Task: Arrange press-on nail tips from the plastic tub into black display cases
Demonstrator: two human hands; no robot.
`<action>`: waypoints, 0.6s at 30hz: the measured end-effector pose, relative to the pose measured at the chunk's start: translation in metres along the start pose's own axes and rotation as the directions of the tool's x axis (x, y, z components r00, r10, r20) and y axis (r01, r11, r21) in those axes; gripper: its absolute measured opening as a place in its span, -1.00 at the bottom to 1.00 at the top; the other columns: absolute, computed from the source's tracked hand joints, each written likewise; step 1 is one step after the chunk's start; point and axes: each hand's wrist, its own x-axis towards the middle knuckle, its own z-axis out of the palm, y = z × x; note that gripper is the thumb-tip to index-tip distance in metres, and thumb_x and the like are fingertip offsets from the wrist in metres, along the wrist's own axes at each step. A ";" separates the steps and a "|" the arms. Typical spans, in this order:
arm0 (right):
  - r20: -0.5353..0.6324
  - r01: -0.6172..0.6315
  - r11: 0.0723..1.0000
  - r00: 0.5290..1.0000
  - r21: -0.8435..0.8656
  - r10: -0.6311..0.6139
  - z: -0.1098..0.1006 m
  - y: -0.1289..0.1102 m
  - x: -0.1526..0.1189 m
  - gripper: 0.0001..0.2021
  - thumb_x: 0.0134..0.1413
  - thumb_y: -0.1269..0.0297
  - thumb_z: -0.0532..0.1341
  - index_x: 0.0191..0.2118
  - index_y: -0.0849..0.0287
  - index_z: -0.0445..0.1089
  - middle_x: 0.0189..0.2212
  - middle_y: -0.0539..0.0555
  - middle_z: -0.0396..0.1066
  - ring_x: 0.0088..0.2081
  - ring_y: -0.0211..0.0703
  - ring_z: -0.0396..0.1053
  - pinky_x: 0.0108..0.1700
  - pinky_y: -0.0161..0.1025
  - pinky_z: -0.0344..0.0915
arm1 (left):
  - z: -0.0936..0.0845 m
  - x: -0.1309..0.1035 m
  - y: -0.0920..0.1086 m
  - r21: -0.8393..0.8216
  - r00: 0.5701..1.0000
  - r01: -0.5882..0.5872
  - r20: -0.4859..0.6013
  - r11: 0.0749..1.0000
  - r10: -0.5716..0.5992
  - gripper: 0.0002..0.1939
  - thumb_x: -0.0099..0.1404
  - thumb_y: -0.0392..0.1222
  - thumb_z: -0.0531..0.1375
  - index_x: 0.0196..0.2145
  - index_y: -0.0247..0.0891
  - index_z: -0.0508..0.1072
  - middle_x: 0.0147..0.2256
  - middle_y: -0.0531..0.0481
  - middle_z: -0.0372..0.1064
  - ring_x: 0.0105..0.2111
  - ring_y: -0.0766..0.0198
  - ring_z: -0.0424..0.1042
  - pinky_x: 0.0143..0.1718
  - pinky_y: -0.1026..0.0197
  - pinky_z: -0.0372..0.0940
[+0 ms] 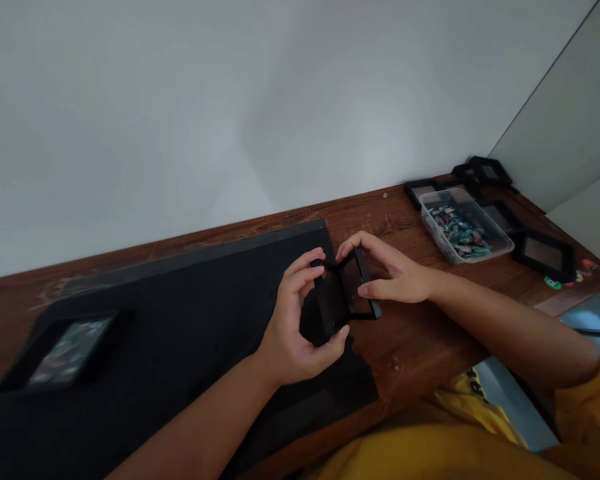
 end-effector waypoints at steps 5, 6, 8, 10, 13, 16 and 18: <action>-0.016 0.028 0.997 0.999 -0.070 -0.029 0.003 0.004 0.002 -0.67 0.17 0.19 0.37 -0.06 0.11 0.27 -0.14 0.07 0.38 -0.08 -0.11 0.39 0.05 -0.08 0.40 | 0.001 0.001 -0.006 -0.087 0.991 0.097 -0.082 0.991 -0.105 -0.30 0.29 -0.25 0.38 0.31 -0.03 0.24 0.44 -0.26 0.11 0.36 -0.09 0.36 0.28 -0.19 0.44; -0.004 0.034 0.995 0.999 -0.099 -0.034 0.004 0.004 0.002 -0.69 0.17 0.19 0.36 -0.07 0.12 0.28 -0.16 0.06 0.39 -0.10 -0.12 0.40 0.03 -0.09 0.40 | 0.001 0.002 -0.007 -0.104 0.986 0.128 -0.098 0.986 -0.138 -0.38 0.32 -0.24 0.36 0.27 -0.04 0.28 0.41 -0.24 0.17 0.31 -0.05 0.42 0.25 -0.15 0.47; 0.030 0.053 0.985 0.998 -0.163 -0.048 0.006 0.004 0.002 -0.72 0.17 0.20 0.36 -0.09 0.12 0.32 -0.19 0.06 0.43 -0.15 -0.14 0.42 -0.01 -0.11 0.40 | 0.000 0.004 -0.010 -0.116 0.974 0.175 -0.122 0.978 -0.189 -0.53 0.37 -0.21 0.35 0.18 -0.08 0.36 0.33 -0.21 0.31 0.22 0.01 0.52 0.19 -0.08 0.52; 0.058 0.086 0.969 0.996 -0.231 -0.075 0.007 0.004 0.002 -0.75 0.18 0.20 0.35 -0.10 0.14 0.36 -0.19 0.07 0.47 -0.17 -0.14 0.43 -0.04 -0.12 0.39 | -0.001 0.007 -0.012 -0.100 0.966 0.195 -0.153 0.976 -0.209 -0.64 0.39 -0.17 0.34 0.10 -0.12 0.43 0.23 -0.18 0.44 0.14 0.05 0.58 0.15 -0.05 0.55; 0.089 0.135 0.942 0.990 -0.307 -0.113 0.008 0.004 0.001 -0.79 0.19 0.22 0.34 -0.11 0.14 0.40 -0.21 0.09 0.50 -0.18 -0.14 0.44 -0.05 -0.13 0.39 | -0.003 0.011 -0.015 -0.030 0.955 0.224 -0.195 0.974 -0.225 -0.75 0.42 -0.09 0.31 0.01 -0.14 0.49 0.10 -0.13 0.56 0.09 0.04 0.60 0.13 -0.08 0.56; 0.124 0.165 0.935 0.984 -0.315 -0.132 0.008 0.004 0.001 -0.75 0.20 0.14 0.38 -0.11 0.13 0.43 -0.23 0.08 0.53 -0.19 -0.13 0.44 -0.05 -0.13 0.38 | -0.005 0.012 -0.017 0.047 0.946 0.228 -0.248 0.972 -0.210 -0.80 0.47 -0.02 0.26 -0.03 -0.12 0.54 0.01 -0.07 0.61 0.06 0.04 0.61 0.12 -0.07 0.55; 0.153 0.193 0.934 0.976 -0.300 -0.153 0.007 0.004 0.002 -0.71 0.18 0.10 0.42 -0.11 0.13 0.44 -0.24 0.07 0.54 -0.20 -0.13 0.44 -0.04 -0.13 0.36 | -0.006 0.011 -0.017 0.074 0.944 0.217 -0.269 0.973 -0.190 -0.79 0.50 0.01 0.23 -0.04 -0.10 0.57 -0.01 -0.04 0.62 0.03 0.07 0.62 0.11 -0.05 0.55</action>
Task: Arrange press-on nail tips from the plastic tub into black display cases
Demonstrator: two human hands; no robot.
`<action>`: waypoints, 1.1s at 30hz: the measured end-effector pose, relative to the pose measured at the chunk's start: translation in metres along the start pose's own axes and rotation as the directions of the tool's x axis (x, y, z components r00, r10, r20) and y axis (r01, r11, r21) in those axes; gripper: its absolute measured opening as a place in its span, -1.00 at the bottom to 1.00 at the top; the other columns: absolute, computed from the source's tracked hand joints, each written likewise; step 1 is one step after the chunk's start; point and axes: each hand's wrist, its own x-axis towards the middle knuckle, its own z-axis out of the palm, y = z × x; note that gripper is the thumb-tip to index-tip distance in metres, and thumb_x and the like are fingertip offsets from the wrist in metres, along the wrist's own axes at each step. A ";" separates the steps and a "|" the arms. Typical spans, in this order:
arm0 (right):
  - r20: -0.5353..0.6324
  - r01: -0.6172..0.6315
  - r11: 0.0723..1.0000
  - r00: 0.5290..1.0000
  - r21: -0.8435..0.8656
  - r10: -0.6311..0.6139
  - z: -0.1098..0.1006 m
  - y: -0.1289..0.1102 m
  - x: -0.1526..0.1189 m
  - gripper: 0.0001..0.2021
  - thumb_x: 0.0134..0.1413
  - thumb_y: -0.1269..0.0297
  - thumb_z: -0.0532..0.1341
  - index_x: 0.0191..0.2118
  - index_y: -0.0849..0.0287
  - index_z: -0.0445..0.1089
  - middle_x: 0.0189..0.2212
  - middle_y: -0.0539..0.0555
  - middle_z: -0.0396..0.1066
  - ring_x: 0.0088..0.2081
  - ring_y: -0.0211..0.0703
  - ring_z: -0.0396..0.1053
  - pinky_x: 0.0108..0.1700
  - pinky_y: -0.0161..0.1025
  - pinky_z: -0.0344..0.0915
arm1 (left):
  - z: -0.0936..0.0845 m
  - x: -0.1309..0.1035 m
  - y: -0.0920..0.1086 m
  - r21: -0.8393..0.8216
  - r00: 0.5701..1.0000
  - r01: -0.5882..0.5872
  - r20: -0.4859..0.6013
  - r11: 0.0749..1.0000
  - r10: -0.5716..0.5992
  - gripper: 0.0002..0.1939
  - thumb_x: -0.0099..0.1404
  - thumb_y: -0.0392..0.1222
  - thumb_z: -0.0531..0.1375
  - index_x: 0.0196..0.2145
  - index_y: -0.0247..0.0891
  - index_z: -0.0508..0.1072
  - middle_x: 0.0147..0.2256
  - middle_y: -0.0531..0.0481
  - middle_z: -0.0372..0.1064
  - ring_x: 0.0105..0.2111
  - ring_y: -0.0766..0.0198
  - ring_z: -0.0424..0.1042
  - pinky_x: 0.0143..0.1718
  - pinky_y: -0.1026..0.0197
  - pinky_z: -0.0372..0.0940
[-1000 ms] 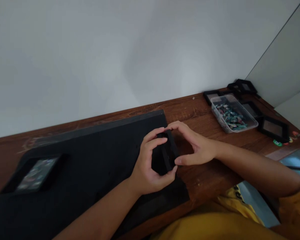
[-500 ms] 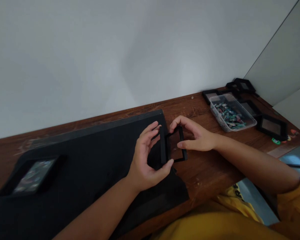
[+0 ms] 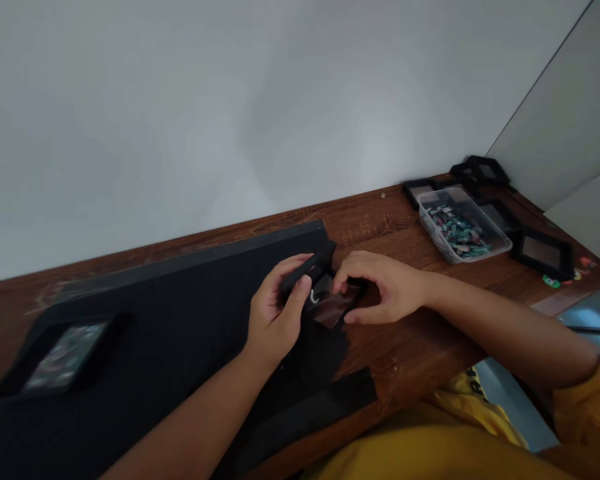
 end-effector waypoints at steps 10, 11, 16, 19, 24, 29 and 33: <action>0.115 0.081 0.980 0.991 -0.180 -0.061 -0.003 -0.012 0.000 -0.86 0.38 0.24 0.29 -0.25 0.11 0.52 -0.42 0.00 0.49 -0.26 -0.11 0.34 -0.07 -0.12 0.19 | -0.002 -0.003 -0.005 0.029 0.998 -0.054 -0.021 0.998 0.055 -0.60 0.56 0.07 0.16 0.26 -0.01 0.45 0.17 -0.09 0.54 0.11 0.06 0.56 0.19 -0.12 0.50; 0.119 0.086 0.978 0.991 -0.189 -0.064 -0.002 -0.014 0.000 -0.86 0.39 0.24 0.28 -0.25 0.11 0.52 -0.41 0.00 0.50 -0.24 -0.11 0.33 -0.06 -0.12 0.18 | -0.002 -0.003 -0.006 0.026 0.998 -0.066 -0.016 0.997 0.067 -0.60 0.57 0.06 0.15 0.27 0.00 0.44 0.19 -0.09 0.52 0.13 0.05 0.55 0.20 -0.12 0.49; 0.100 0.068 0.974 0.994 -0.216 -0.048 0.000 -0.018 0.001 -0.84 0.38 0.22 0.27 -0.27 0.11 0.47 -0.35 0.05 0.51 -0.14 -0.05 0.34 -0.02 -0.10 0.18 | -0.001 -0.004 -0.005 0.048 0.992 -0.115 -0.038 0.992 0.117 -0.47 0.58 0.02 0.12 0.43 0.07 0.23 0.26 -0.13 0.43 0.23 0.02 0.46 0.33 -0.21 0.34; 0.071 0.017 0.956 0.998 -0.294 0.004 0.000 -0.019 0.000 -0.88 0.36 0.27 0.25 -0.26 0.12 0.46 -0.33 0.05 0.51 -0.14 -0.03 0.33 -0.01 -0.08 0.16 | 0.002 -0.005 -0.007 0.074 0.998 -0.050 -0.024 0.996 0.052 -0.31 0.52 0.05 0.21 0.49 0.01 0.08 0.28 -0.21 0.37 0.30 -0.03 0.38 0.38 -0.27 0.25; -0.028 -0.105 0.903 0.994 -0.417 0.102 -0.001 -0.021 0.001 -0.93 0.29 0.35 0.26 -0.27 0.13 0.43 -0.31 0.08 0.51 -0.14 0.00 0.33 0.01 -0.05 0.11 | 0.004 -0.008 -0.018 0.132 0.997 0.067 0.025 0.989 -0.071 -0.26 0.47 0.06 0.25 0.46 -0.08 0.09 0.27 -0.24 0.33 0.32 -0.06 0.33 0.43 -0.36 0.13; -0.238 -0.335 0.866 0.936 -0.372 0.260 -0.001 -0.022 0.002 -0.93 0.25 0.35 0.31 -0.29 0.14 0.43 -0.33 0.07 0.49 -0.20 -0.04 0.33 -0.06 -0.10 0.09 | 0.000 -0.014 -0.023 0.217 0.986 0.139 0.063 0.966 -0.156 -0.30 0.53 0.17 0.14 0.47 -0.08 0.08 0.30 -0.28 0.29 0.39 -0.11 0.22 0.46 -0.43 -0.01; -0.300 -0.466 0.786 0.881 -0.407 0.367 -0.002 -0.018 0.004 -0.95 0.24 0.37 0.32 -0.28 0.16 0.47 -0.33 0.09 0.50 -0.17 0.00 0.33 -0.06 -0.09 0.07 | -0.002 -0.016 -0.024 0.288 0.980 0.142 0.097 0.947 -0.176 -0.37 0.55 0.24 0.05 0.42 -0.09 0.20 0.27 -0.26 0.35 0.36 -0.13 0.26 0.45 -0.46 0.01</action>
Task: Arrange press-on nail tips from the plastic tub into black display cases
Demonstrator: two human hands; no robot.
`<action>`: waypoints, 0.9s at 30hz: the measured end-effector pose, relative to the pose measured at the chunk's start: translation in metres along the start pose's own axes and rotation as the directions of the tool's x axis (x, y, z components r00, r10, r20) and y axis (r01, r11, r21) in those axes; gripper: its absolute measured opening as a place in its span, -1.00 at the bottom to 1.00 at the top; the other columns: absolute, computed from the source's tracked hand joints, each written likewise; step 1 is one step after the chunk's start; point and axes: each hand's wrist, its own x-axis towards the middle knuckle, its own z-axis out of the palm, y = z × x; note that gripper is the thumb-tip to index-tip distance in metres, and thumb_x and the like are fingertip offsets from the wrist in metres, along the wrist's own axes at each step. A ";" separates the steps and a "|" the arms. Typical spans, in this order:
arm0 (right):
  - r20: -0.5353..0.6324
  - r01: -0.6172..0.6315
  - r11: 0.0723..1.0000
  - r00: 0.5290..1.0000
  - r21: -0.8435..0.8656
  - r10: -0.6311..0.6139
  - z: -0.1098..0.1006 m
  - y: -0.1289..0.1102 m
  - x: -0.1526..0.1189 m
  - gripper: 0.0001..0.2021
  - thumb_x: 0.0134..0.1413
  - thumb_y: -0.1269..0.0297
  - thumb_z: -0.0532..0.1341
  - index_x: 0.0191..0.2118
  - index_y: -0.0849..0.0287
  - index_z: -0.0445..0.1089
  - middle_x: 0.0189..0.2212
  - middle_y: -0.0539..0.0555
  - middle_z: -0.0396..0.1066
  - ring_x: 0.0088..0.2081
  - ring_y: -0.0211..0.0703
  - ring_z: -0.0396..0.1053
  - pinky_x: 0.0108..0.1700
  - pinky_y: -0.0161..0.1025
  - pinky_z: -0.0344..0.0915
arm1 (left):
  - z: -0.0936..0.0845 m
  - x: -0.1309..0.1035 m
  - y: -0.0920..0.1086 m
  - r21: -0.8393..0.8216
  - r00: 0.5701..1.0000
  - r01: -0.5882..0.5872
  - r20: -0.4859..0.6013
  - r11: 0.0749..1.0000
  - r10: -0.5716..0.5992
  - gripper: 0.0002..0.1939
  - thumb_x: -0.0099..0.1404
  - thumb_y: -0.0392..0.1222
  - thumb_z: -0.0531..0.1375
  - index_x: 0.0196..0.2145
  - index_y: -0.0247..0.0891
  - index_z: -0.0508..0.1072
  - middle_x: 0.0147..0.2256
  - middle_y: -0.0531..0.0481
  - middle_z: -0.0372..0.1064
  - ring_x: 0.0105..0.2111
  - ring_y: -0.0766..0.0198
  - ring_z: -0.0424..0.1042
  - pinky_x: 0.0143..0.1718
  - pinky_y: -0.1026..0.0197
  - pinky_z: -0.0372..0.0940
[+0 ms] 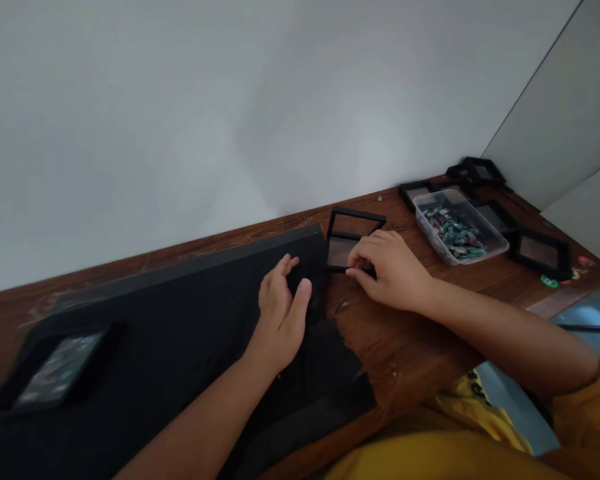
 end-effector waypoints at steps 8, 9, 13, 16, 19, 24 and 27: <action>0.110 -0.035 0.996 0.993 -0.077 0.043 0.002 0.008 0.003 -0.96 0.19 0.38 0.37 -0.29 0.16 0.51 -0.30 0.10 0.52 -0.15 0.00 0.32 -0.07 -0.10 0.05 | 0.002 0.003 -0.002 0.072 0.998 -0.039 0.047 0.997 0.035 -0.44 0.53 0.24 0.08 0.31 -0.10 0.34 0.22 -0.24 0.44 0.33 -0.20 0.28 0.43 -0.49 0.01; 0.115 -0.011 0.998 0.993 -0.060 0.018 0.001 0.008 0.003 -0.96 0.19 0.37 0.38 -0.28 0.16 0.52 -0.29 0.09 0.53 -0.15 0.00 0.33 -0.07 -0.11 0.05 | 0.002 0.004 -0.001 0.081 0.999 -0.037 0.041 0.996 0.034 -0.39 0.52 0.24 0.09 0.36 -0.12 0.28 0.22 -0.26 0.43 0.33 -0.20 0.29 0.43 -0.50 0.00; 0.209 0.140 0.989 0.967 0.038 -0.145 0.001 0.005 0.002 -0.92 0.18 0.29 0.43 -0.24 0.15 0.58 -0.30 0.06 0.53 -0.16 -0.04 0.35 -0.07 -0.13 0.05 | 0.001 0.004 0.006 0.148 0.999 -0.006 0.045 0.989 -0.001 -0.28 0.49 0.24 0.10 0.41 -0.24 0.16 0.26 -0.33 0.38 0.36 -0.22 0.26 0.43 -0.46 0.02; 0.297 0.225 0.974 0.928 0.033 -0.225 0.004 0.002 0.001 -0.88 0.19 0.23 0.45 -0.19 0.12 0.64 -0.29 0.07 0.53 -0.15 -0.02 0.34 -0.08 -0.12 0.03 | -0.001 0.004 0.011 0.191 0.997 0.006 0.078 0.982 -0.021 -0.30 0.49 0.23 0.06 0.39 -0.27 0.16 0.28 -0.36 0.36 0.39 -0.23 0.22 0.44 -0.42 0.04; 0.366 0.251 0.968 0.902 -0.006 -0.231 0.006 -0.001 -0.001 -0.89 0.24 0.22 0.43 -0.18 0.10 0.67 -0.26 0.09 0.54 -0.14 0.00 0.32 -0.08 -0.10 0.01 | -0.002 0.004 0.012 0.207 0.995 -0.005 0.103 0.978 -0.016 -0.33 0.49 0.22 0.05 0.36 -0.24 0.18 0.29 -0.36 0.34 0.40 -0.23 0.20 0.43 -0.43 0.05; 0.400 0.266 0.964 0.886 -0.027 -0.234 0.005 -0.002 -0.001 -0.92 0.31 0.29 0.38 -0.18 0.14 0.65 -0.22 0.10 0.56 -0.09 0.01 0.32 -0.04 -0.09 0.04 | -0.003 0.003 0.013 0.242 0.989 -0.026 0.145 0.970 -0.009 -0.36 0.50 0.24 0.04 0.32 -0.24 0.23 0.31 -0.37 0.31 0.42 -0.27 0.16 0.43 -0.47 0.05; 0.395 0.286 0.958 0.882 -0.021 -0.255 0.004 -0.001 -0.001 -0.92 0.33 0.32 0.35 -0.17 0.17 0.63 -0.18 0.12 0.57 -0.07 0.01 0.33 -0.02 -0.10 0.06 | -0.004 0.003 0.013 0.247 0.986 -0.035 0.167 0.968 -0.007 -0.34 0.49 0.26 0.05 0.32 -0.25 0.23 0.31 -0.38 0.30 0.42 -0.28 0.16 0.42 -0.47 0.06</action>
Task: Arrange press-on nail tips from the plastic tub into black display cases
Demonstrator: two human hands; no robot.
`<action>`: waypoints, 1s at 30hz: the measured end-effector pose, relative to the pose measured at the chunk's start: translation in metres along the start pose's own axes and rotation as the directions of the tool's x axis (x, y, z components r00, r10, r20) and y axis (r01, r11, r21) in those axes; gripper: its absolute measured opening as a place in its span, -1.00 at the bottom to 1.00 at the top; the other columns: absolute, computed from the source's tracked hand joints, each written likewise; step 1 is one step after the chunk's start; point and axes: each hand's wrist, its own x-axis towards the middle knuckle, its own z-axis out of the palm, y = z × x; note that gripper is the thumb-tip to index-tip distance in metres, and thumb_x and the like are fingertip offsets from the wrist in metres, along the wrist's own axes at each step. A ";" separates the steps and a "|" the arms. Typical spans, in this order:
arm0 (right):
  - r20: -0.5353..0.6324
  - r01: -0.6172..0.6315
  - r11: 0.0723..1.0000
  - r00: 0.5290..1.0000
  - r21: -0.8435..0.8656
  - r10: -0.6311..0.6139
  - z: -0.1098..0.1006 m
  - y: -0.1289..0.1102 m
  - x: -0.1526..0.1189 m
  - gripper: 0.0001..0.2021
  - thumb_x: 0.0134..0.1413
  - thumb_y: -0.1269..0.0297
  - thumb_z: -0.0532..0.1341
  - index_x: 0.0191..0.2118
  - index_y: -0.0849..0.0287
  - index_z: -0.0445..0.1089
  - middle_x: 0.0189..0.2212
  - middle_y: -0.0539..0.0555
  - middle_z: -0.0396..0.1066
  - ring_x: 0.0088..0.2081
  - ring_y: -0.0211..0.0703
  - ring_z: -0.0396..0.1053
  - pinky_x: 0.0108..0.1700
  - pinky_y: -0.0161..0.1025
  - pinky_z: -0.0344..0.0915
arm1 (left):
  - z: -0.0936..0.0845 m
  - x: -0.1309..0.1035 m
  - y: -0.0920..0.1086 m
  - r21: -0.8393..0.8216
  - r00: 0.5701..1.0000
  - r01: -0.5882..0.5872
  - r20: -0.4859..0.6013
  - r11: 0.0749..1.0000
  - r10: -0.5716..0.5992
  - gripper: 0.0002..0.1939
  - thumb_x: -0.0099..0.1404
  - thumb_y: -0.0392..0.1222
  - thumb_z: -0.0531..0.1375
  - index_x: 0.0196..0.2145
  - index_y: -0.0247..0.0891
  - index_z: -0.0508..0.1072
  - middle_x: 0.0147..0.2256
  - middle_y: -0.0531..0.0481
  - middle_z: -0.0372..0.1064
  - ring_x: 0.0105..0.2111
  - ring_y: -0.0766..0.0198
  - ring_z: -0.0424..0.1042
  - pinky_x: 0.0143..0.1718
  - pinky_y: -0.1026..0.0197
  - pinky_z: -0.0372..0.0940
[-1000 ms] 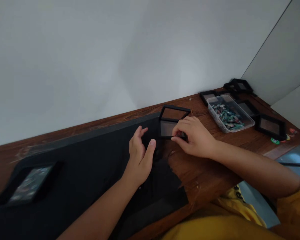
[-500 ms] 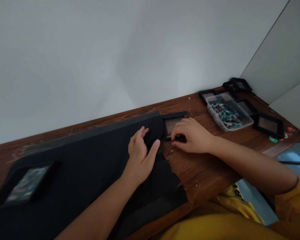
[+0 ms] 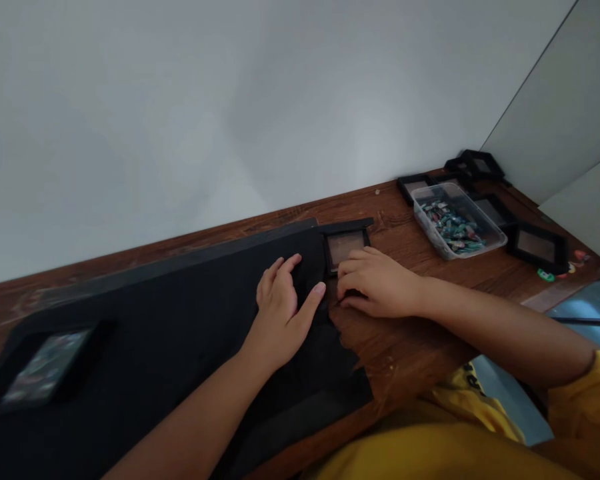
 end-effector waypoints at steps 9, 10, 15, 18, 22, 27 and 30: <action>-0.039 -0.001 0.994 0.999 -0.114 -0.003 0.003 0.000 0.001 -0.85 0.42 0.33 0.26 -0.15 0.22 0.60 -0.19 0.15 0.57 -0.06 0.04 0.31 -0.05 -0.08 0.08 | -0.007 0.004 -0.006 0.010 0.991 -0.088 0.099 0.996 0.086 -0.03 0.32 0.44 0.22 0.42 -0.22 0.07 0.36 -0.39 0.20 0.43 -0.33 0.13 0.42 -0.49 0.06; -0.038 -0.005 0.992 0.999 -0.129 0.000 0.004 0.000 0.002 -0.84 0.43 0.33 0.25 -0.16 0.22 0.60 -0.20 0.16 0.56 -0.07 0.05 0.31 -0.05 -0.08 0.08 | -0.008 0.004 -0.007 0.018 0.989 -0.092 0.116 0.996 0.089 0.03 0.28 0.46 0.25 0.43 -0.22 0.05 0.37 -0.39 0.18 0.43 -0.35 0.12 0.42 -0.50 0.06; -0.054 0.000 0.985 0.999 -0.170 -0.009 0.005 0.001 0.002 -0.84 0.42 0.37 0.24 -0.19 0.25 0.57 -0.20 0.18 0.56 -0.07 0.05 0.30 -0.05 -0.07 0.09 | -0.011 0.004 -0.010 0.066 0.973 -0.153 0.182 0.986 0.139 0.16 0.21 0.52 0.29 0.48 -0.18 -0.04 0.44 -0.41 0.05 0.49 -0.40 0.00 0.43 -0.52 0.00; -0.080 -0.001 0.993 0.997 -0.121 -0.009 0.000 0.004 0.000 -0.82 0.43 0.37 0.20 -0.19 0.25 0.56 -0.19 0.18 0.56 -0.08 0.04 0.33 -0.04 -0.07 0.11 | -0.010 0.002 -0.012 0.087 0.966 -0.198 0.188 0.976 0.179 0.19 0.19 0.52 0.30 0.49 -0.15 -0.10 0.45 -0.39 0.05 0.51 -0.41 -0.04 0.46 -0.54 -0.09; -0.113 0.019 0.999 0.993 0.031 -0.015 -0.013 0.010 -0.003 -0.88 0.37 0.33 0.27 -0.19 0.22 0.55 -0.24 0.13 0.56 -0.14 -0.02 0.39 -0.05 -0.12 0.16 | -0.007 0.002 -0.013 0.108 0.962 -0.227 0.179 0.968 0.206 0.21 0.17 0.51 0.32 0.50 -0.16 -0.10 0.44 -0.40 0.06 0.50 -0.45 -0.06 0.46 -0.57 -0.14; -0.094 0.060 0.981 0.995 0.183 -0.044 -0.020 0.014 -0.006 -0.89 0.29 0.27 0.33 -0.22 0.20 0.52 -0.36 0.04 0.52 -0.29 -0.14 0.38 -0.19 -0.21 0.14 | -0.020 0.003 0.003 0.057 0.959 -0.283 0.006 0.957 0.283 -0.07 0.35 0.26 0.29 0.47 -0.13 0.01 0.39 -0.33 0.18 0.46 -0.37 0.08 0.41 -0.51 0.03; -0.171 0.085 0.983 0.984 0.165 -0.056 -0.020 0.015 -0.006 -0.88 0.32 0.28 0.27 -0.24 0.19 0.51 -0.39 0.04 0.50 -0.31 -0.15 0.36 -0.21 -0.21 0.13 | -0.029 -0.006 0.025 0.007 0.864 -0.500 -0.073 0.866 0.499 -0.49 0.38 0.06 0.33 0.21 -0.08 0.38 0.15 -0.15 0.48 0.26 -0.17 0.36 0.31 -0.27 0.21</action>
